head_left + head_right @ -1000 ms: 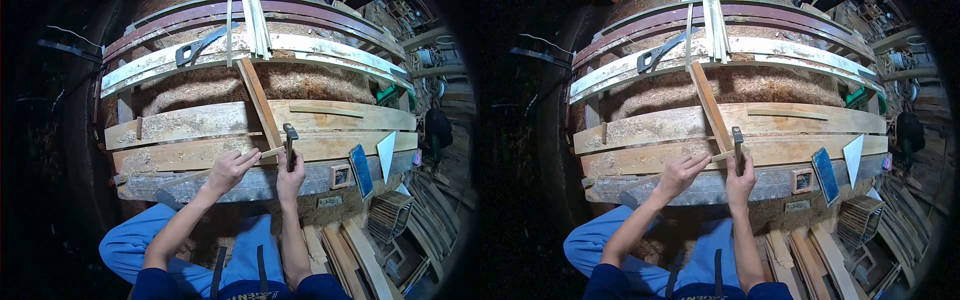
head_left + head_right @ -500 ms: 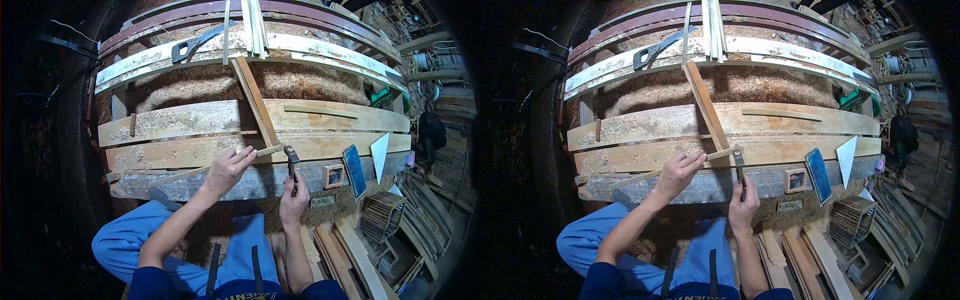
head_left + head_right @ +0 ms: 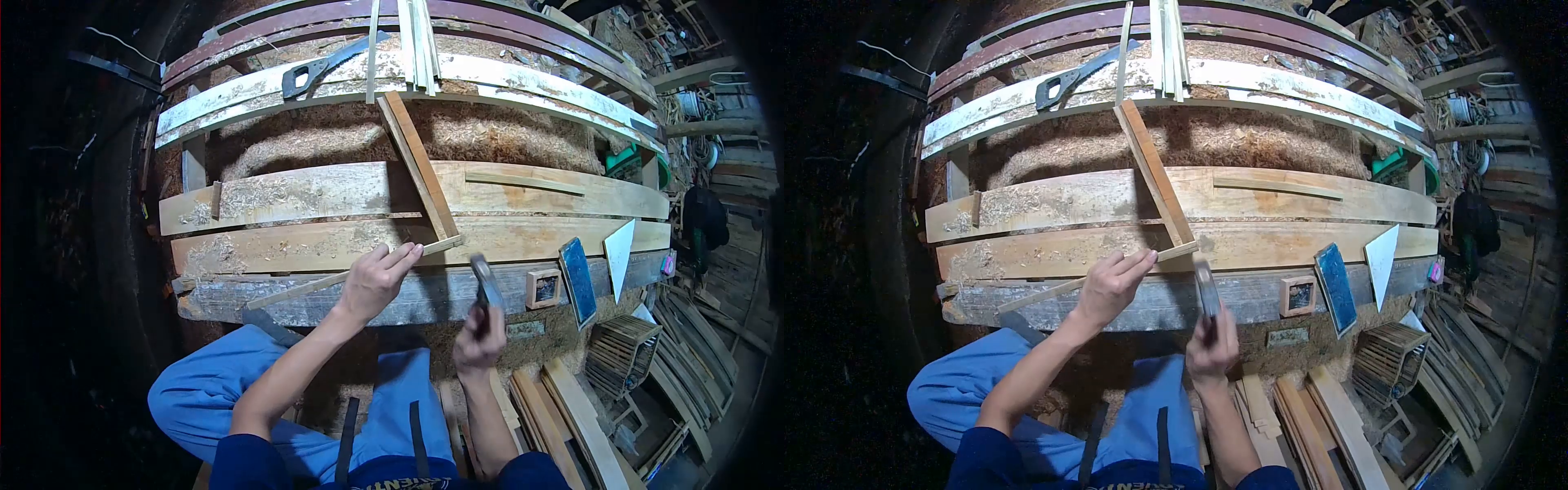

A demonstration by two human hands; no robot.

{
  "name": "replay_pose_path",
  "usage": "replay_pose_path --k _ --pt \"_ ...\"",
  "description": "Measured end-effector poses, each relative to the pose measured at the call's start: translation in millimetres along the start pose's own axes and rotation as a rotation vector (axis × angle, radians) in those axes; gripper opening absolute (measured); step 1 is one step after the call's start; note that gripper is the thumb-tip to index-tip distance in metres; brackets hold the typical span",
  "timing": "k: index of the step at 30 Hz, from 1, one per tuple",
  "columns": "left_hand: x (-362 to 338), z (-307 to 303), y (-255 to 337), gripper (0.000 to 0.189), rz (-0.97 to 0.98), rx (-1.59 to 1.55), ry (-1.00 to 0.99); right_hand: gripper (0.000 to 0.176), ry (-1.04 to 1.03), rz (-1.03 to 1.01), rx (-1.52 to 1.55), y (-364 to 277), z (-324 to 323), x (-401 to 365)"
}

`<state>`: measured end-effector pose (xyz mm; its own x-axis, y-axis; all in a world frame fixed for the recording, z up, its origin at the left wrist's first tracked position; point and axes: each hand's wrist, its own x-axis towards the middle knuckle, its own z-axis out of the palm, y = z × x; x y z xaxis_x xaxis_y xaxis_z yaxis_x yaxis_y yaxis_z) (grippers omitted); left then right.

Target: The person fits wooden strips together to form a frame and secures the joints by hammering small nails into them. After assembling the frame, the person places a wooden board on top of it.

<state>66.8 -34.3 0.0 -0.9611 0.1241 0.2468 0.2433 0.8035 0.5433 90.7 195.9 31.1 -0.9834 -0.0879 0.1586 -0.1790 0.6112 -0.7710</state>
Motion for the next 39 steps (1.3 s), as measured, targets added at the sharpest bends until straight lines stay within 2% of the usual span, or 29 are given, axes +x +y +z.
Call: replay_pose_path --k 2,4,7,8,10,14,16,18,19,22,23,26,27,28,30,31,34,35,38,39 --pt "1 0 3 0.052 -0.009 -0.009 -0.005 0.034 -0.120 0.076 -0.034 -16 7 28" --pt "4 0 1 0.043 0.003 0.011 0.049 0.038 -0.042 -0.031 -0.091 -5 1 16" --pt "4 0 3 0.044 -0.016 -0.002 0.031 0.044 0.096 -0.191 0.054 -3 1 7" --pt "5 -1 5 0.044 -0.014 -0.006 0.035 0.041 -0.018 -0.160 -0.077 -5 -5 12" --pt "6 -3 7 0.044 -0.030 0.012 0.025 0.039 -0.101 -0.047 -0.054 -3 7 27" --pt "-2 2 8 0.045 -0.032 0.011 0.046 0.039 0.001 -0.041 -0.073 -33 -16 26" --pt "5 2 8 0.045 -0.052 -0.001 0.030 0.038 0.012 -0.208 -0.137 -39 -20 31" --pt "7 3 10 0.045 -0.041 0.009 0.031 0.037 -0.156 -0.032 -0.143 -34 -8 35" --pt "7 3 10 0.046 -0.036 0.024 0.028 0.037 -0.187 -0.009 -0.177 -28 -4 37" --pt "7 7 7 0.046 -0.034 0.000 0.085 0.036 -0.072 -0.090 -0.179 -32 -11 30" --pt "4 8 9 0.046 -0.040 -0.009 0.081 0.036 -0.011 -0.196 -0.191 -34 -14 29" --pt "7 9 11 0.047 -0.066 -0.052 0.068 0.035 -0.075 -0.144 -0.201 -22 -6 34" --pt "7 11 12 0.047 -0.057 -0.044 0.073 0.035 -0.205 0.001 -0.206 -20 -8 38" --pt "9 11 11 0.048 -0.045 -0.032 0.079 0.035 -0.200 -0.005 -0.206 -22 -8 37" --pt "13 12 9 0.048 -0.061 -0.036 0.092 0.036 -0.046 -0.185 -0.234 -27 -15 33" --pt "10 12 11 0.048 -0.067 -0.052 0.083 0.037 0.001 -0.269 -0.145 -29 -18 33" --pt "11 13 15 0.045 -0.087 -0.054 0.079 0.037 -0.069 -0.162 -0.179 -18 -3 41" --pt "11 13 16 0.045 -0.085 -0.051 0.081 0.038 -0.165 -0.056 -0.210 -14 -5 43" --pt "12 15 14 0.043 -0.074 -0.012 0.121 0.037 -0.127 -0.139 -0.239 -20 -22 35" --pt "13 14 17 0.042 -0.088 -0.028 0.105 0.039 -0.042 -0.243 -0.119 -17 -23 29"
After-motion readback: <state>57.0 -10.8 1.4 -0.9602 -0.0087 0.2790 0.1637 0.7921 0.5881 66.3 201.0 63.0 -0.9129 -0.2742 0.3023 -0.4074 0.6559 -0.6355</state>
